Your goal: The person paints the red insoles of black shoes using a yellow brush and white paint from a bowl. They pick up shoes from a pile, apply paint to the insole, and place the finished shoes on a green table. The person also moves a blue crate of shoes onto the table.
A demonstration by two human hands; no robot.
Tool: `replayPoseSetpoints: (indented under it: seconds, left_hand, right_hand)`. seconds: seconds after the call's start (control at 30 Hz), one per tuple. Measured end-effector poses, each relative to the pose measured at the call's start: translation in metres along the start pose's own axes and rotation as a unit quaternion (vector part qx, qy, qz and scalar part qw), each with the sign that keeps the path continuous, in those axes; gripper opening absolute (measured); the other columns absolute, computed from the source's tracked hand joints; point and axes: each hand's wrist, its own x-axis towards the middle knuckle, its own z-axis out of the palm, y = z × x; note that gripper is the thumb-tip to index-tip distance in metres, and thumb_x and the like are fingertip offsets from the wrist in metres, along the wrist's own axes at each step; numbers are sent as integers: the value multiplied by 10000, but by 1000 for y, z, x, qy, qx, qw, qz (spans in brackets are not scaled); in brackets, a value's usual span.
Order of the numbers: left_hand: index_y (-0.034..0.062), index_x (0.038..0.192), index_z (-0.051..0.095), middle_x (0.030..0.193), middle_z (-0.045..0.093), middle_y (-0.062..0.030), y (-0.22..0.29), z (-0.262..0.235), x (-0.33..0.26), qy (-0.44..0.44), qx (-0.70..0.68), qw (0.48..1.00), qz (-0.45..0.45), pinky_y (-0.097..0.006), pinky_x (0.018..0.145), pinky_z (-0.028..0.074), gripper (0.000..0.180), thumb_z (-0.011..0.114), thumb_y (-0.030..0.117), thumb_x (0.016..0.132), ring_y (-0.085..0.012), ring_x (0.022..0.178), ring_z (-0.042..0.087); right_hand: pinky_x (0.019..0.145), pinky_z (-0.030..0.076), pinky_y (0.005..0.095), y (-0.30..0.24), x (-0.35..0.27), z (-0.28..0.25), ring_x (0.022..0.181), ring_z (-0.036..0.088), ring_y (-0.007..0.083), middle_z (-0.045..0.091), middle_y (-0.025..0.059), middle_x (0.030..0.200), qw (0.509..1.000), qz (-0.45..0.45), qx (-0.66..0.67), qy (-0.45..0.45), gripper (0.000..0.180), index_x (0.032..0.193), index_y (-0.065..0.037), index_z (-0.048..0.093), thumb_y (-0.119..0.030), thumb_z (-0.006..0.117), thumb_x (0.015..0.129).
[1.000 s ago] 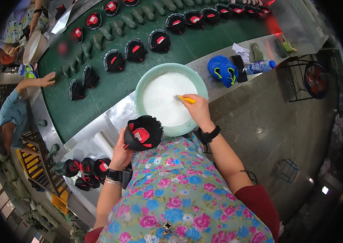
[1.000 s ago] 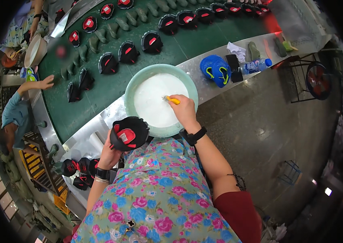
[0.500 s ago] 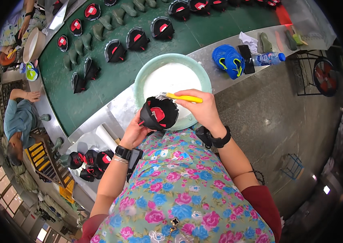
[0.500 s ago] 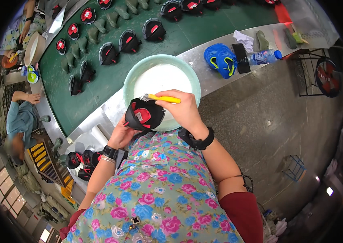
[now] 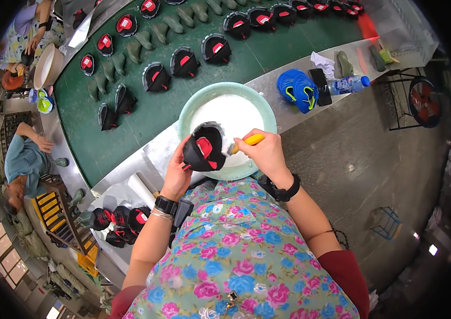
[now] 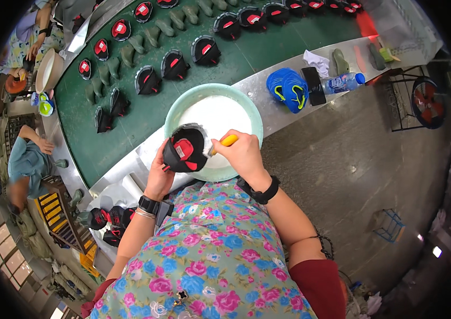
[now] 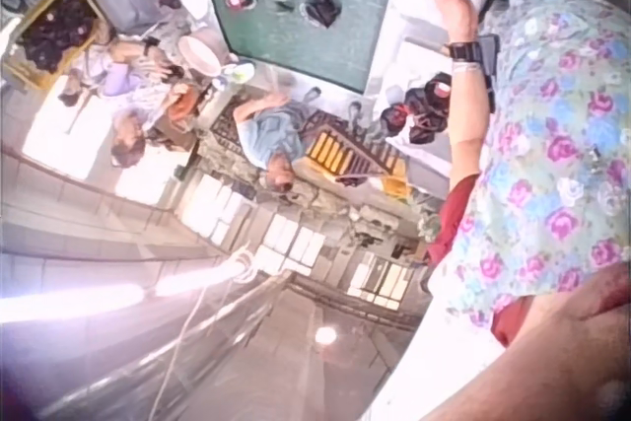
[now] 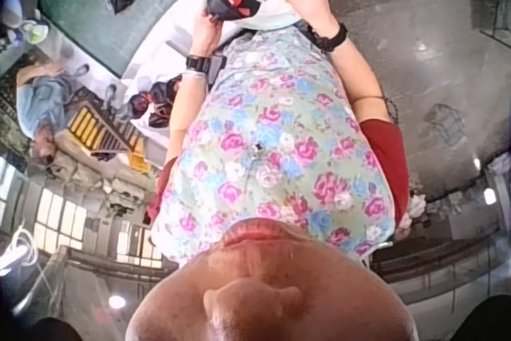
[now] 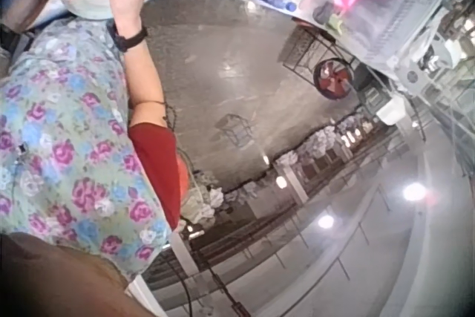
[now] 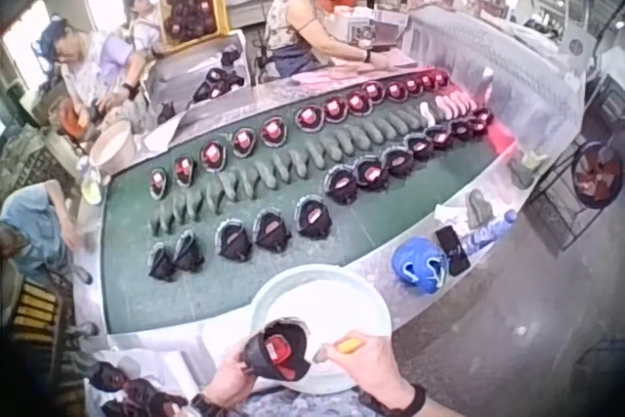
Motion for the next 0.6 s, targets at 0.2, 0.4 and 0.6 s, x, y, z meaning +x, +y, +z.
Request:
replayPoseSetpoints:
  seconds: [0.2,0.4,0.6]
  left_hand:
    - [64,1504,353,1454,490,-125,17,-2,-2,-9,59,997,56,-402,1099,456,573,451,-55,952,-246,1311,520]
    - [61,1458,415,1344,573,-101,20,2,-9,8,12,997,82,-351,928,537,492,411,-16,972,-201,1156,608]
    - [57,1135,600,823,666,-66,-1,-60,-11,-21,-165,983,-79,-288,471,441,326,432,311,1017,-167,552,557]
  right_hand:
    - [547,481,274,-50,-21,-15,570,614,103,656,71,615,993,27,103,-52,215,795,16,714,-181,799,808]
    - [597,502,267,-46,-12,-8,625,637,110,678,86,663,997,-15,35,-69,184,822,-1,725,-162,807,786]
    - [639,523,266,-43,4,-14,676,678,132,707,100,726,997,-76,-23,6,156,858,-9,738,-132,800,784]
